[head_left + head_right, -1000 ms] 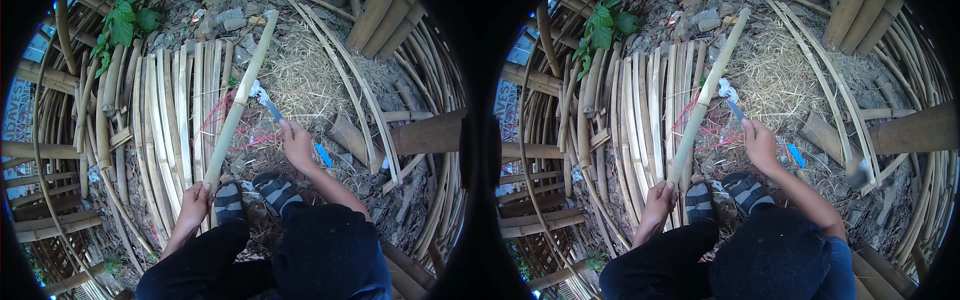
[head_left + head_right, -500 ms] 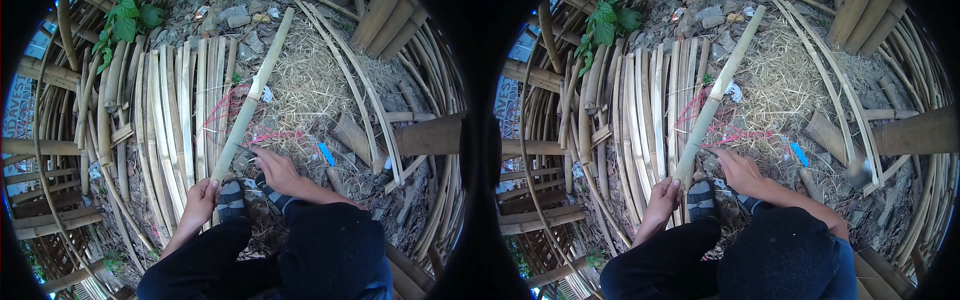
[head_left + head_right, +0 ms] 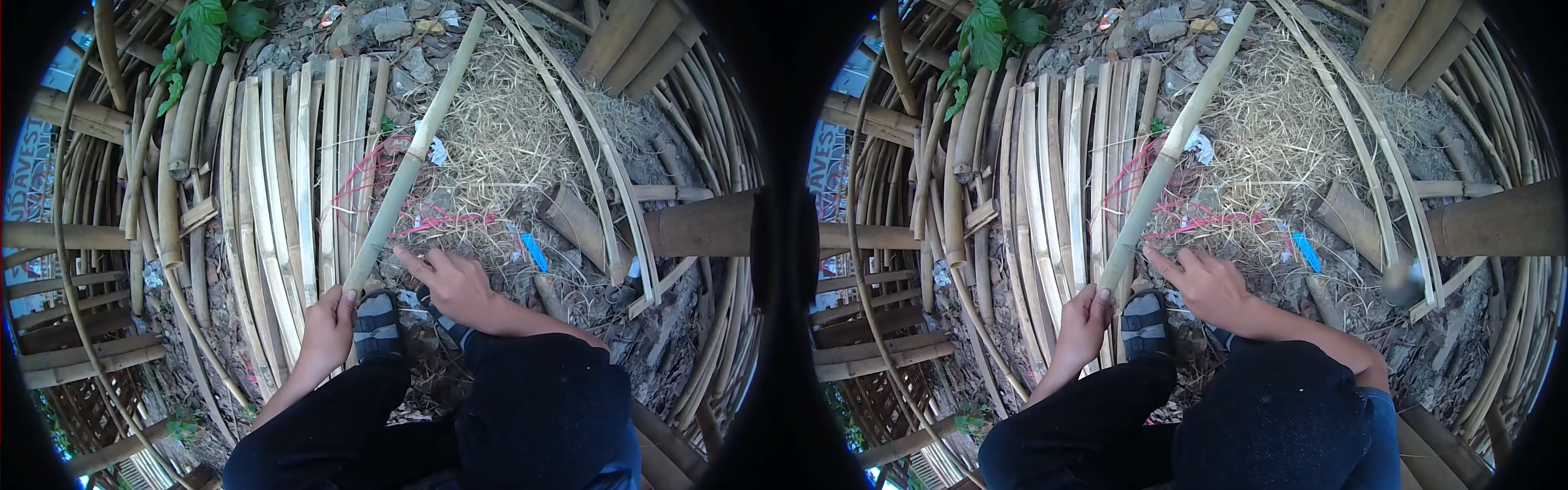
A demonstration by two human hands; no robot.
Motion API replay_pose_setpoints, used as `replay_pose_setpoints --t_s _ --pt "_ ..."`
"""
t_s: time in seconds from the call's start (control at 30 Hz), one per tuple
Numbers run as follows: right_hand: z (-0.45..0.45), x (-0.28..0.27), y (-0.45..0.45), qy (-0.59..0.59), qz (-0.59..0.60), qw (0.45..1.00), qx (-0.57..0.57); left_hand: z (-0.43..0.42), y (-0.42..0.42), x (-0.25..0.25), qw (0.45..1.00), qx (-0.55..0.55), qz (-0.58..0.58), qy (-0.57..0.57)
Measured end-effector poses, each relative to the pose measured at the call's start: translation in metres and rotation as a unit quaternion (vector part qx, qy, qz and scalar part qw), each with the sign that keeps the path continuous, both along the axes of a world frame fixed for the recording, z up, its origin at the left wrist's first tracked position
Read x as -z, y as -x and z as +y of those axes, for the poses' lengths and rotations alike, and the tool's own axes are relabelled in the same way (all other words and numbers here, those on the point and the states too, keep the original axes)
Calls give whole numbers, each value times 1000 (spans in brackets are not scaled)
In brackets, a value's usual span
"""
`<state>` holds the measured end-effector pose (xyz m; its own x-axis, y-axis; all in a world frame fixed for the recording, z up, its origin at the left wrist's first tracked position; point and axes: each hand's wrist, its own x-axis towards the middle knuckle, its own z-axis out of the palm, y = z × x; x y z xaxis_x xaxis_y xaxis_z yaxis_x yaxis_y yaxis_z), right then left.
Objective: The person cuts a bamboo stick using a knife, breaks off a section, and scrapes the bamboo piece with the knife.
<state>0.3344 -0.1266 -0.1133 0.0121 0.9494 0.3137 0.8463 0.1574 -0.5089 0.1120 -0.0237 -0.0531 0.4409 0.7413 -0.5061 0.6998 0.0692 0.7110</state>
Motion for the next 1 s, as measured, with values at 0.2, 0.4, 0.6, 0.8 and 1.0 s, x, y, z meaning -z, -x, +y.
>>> replay_pose_setpoints --t_s 0.2,0.4,0.6,0.8,1.0 --pt "-2 -2 2 -21 -65 998 3 1 1 2 1000 6 5 -11" --pt "-3 -5 3 -23 -100 995 0 1 1 2 1000 13 17 -22" --pt "-3 -5 4 -35 -119 992 4 1 3 6 998 14 5 -59" --pt "-3 -4 5 -42 -134 990 4 1 -1 0 999 16 18 -27" --pt "-4 -1 5 -43 -149 988 -3 1 -2 1 999 24 18 -25"
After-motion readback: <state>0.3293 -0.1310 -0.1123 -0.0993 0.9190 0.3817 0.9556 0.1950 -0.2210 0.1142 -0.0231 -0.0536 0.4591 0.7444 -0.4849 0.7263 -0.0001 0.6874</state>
